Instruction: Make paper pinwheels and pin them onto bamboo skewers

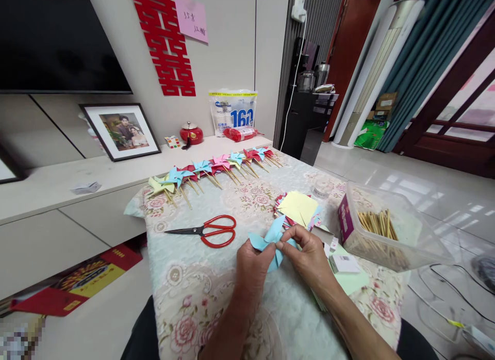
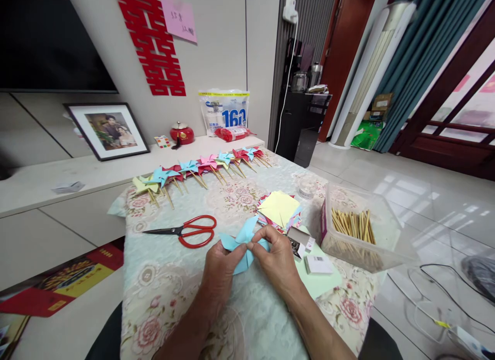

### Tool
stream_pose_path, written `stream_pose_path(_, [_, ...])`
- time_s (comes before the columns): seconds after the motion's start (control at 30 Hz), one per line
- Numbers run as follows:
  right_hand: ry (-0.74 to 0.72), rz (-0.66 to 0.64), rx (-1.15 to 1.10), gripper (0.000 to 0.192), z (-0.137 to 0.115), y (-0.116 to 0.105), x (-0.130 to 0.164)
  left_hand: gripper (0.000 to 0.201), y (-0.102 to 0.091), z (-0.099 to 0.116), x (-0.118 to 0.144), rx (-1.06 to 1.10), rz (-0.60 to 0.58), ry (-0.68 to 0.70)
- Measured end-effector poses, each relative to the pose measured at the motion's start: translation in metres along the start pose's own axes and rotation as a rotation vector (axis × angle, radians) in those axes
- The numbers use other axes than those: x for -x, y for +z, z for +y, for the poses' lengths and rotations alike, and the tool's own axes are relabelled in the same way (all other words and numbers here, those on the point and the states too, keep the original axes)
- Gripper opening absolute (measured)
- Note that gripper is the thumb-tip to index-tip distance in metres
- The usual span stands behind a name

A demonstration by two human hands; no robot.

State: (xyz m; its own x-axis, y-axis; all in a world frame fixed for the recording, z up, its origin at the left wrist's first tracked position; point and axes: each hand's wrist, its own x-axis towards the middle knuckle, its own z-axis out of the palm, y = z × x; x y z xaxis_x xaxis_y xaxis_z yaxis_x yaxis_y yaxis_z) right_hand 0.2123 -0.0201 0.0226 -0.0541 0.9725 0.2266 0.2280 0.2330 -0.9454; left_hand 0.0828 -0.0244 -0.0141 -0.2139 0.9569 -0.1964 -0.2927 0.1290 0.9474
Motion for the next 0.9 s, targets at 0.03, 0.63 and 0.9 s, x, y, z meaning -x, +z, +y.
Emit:
stream_pose_path(0.03, [0.001,-0.003,-0.003,0.015,-0.0003,-0.0001,-0.0003,0.027,-0.0003,-0.0019,-0.001,0.009,-0.002,-0.002])
stream_pose_path(0.63, [0.022,0.009,-0.023,0.014,0.0027,-0.0006,-0.0004,0.034,-0.0017,-0.0043,-0.0038,-0.027,0.014,-0.012])
stream_pose_path(0.9, [0.003,0.017,-0.009,0.013,0.0004,-0.0005,-0.0001,0.033,-0.0007,-0.0021,-0.0017,-0.002,0.013,-0.008])
